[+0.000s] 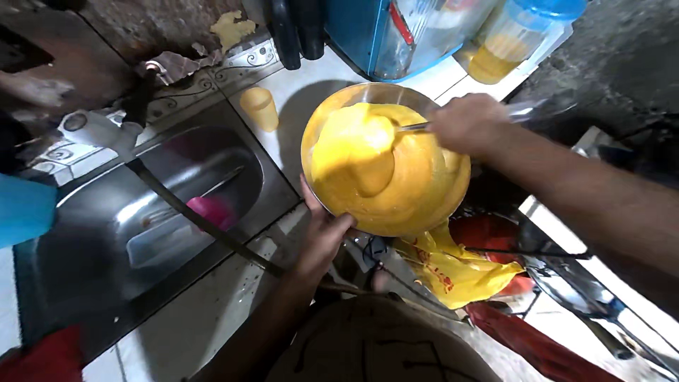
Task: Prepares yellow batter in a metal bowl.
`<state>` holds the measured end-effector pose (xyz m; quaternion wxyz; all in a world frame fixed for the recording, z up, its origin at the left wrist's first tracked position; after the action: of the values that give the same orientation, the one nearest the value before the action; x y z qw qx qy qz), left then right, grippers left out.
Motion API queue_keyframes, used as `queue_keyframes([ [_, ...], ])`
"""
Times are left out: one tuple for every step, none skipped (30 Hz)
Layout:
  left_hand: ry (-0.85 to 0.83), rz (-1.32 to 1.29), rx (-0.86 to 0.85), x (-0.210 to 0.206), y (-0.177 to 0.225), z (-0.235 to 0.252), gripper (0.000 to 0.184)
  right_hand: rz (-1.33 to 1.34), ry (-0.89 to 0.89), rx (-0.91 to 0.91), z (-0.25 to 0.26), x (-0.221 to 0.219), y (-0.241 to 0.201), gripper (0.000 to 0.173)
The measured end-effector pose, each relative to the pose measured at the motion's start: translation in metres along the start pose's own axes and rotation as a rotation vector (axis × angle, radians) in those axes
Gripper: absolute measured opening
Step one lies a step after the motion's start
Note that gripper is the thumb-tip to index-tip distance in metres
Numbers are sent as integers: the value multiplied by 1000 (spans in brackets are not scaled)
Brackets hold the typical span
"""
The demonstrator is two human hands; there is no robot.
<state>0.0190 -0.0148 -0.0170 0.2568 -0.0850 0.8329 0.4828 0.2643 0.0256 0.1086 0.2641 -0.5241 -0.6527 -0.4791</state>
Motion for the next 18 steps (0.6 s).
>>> queue_keyframes([
  [10, -4, 0, 0, 1, 2, 122, 8, 53, 82, 7, -10, -8, 27],
  [21, 1, 4, 0, 3, 3, 122, 39, 91, 195, 10, -20, -12, 25],
  [26, 17, 9, 2, 5, 4, 120, 67, 90, 293, 10, -27, -8, 24],
  [24, 37, 13, 4, 8, 5, 118, 64, 73, 348, 11, -31, 3, 23],
  [14, 59, 18, 6, 10, 6, 117, 19, 17, 325, 10, -29, 17, 23],
  [-4, 77, 24, 8, 12, 7, 116, -41, -15, 245, 12, -25, 29, 23],
  [-26, 83, 30, 8, 14, 7, 114, -100, -26, 133, 15, -20, 34, 24],
  [-44, 89, 37, 7, 15, 8, 114, -125, -10, 33, 19, -17, 31, 24],
  [-50, 96, 43, 5, 16, 9, 113, -99, 40, -2, 20, -17, 22, 25],
  [-47, 98, 45, 3, 16, 10, 112, -55, 93, 36, 17, -20, 10, 25],
  [-39, 93, 42, 2, 17, 11, 113, -1, 140, 133, 11, -25, 0, 24],
  [-32, 87, 35, 2, 17, 13, 113, 50, 154, 247, 6, -30, -2, 23],
  [-28, 83, 27, 3, 16, 13, 114, 77, 121, 327, 2, -34, 4, 22],
  [-25, 79, 21, 4, 15, 13, 116, 64, 60, 339, 1, -36, 15, 22],
  [-27, 76, 22, 4, 14, 13, 117, 8, -27, 265, 2, -33, 27, 23],
  [-34, 75, 27, 3, 12, 13, 117, -43, -52, 158, 6, -31, 37, 23],
  [-41, 75, 27, 1, 10, 13, 117, -80, -29, 58, 12, -29, 40, 22],
  [-45, 76, 25, -1, 9, 13, 117, -80, 10, -6, 16, -27, 34, 23],
])
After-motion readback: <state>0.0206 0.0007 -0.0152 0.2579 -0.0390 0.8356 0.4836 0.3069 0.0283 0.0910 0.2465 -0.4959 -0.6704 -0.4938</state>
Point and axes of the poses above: each hand's wrist, its own z-axis towards the middle knuckle, its own x-axis out of the back of the hand, y = z × x, the point moved 1 cm from there along z, towards the middle knuckle, and after that the axes turned 9 degrees about -z, right-handed, at the moved point
